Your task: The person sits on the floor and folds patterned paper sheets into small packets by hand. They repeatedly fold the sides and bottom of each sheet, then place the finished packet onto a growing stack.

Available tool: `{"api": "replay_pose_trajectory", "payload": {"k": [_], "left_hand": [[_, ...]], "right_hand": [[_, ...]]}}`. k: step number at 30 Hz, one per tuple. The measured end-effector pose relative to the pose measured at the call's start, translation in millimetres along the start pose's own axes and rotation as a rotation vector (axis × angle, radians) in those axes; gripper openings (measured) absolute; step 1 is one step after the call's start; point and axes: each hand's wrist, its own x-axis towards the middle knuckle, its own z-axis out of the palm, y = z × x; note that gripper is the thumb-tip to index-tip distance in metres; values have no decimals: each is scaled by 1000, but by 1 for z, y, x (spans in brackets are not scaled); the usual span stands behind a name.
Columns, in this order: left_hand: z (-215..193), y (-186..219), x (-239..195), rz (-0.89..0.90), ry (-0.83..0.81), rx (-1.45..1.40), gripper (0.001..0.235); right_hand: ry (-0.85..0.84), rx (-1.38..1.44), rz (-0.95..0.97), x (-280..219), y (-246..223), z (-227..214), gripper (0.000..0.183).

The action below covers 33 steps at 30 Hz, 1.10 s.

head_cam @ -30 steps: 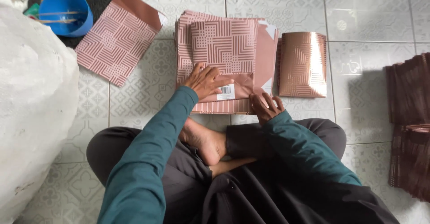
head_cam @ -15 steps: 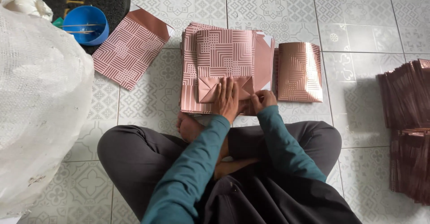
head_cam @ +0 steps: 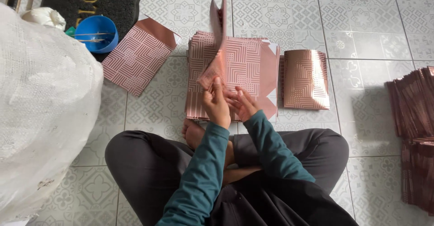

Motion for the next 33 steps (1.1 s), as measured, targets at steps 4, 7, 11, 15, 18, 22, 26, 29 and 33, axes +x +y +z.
{"api": "replay_pose_trajectory", "payload": {"k": [4,7,11,15,18,22,26,29,33], "left_hand": [[-16,53,5,-150,34,-486,38],[-41,2,27,-307,-1,-560,34],[-75,14,43,-386,-174,-289,27],[-66,-41,55,-418,-245,-131,15],[-41,-51,50,-432,-277,-167,15],[10,-80,35,-406,-376,-64,21],[82,-72,-8,-164,-561,47,55],[130,-71,-40,-10,-645,251,64],[191,-150,-83,1,-659,461,66]], "right_hand": [[93,158,38,24,27,-3,53],[219,181,3,23,10,-5,33],[263,-41,-153,32,-10,-52,31],[272,-148,-190,35,-15,-89,18],[322,-220,-230,43,-16,-121,21],[309,-396,-279,29,-85,-141,30],[309,-597,-358,9,-148,-196,57],[338,-671,-353,-3,-185,-239,56],[376,-756,-318,-10,-210,-309,61]]}}
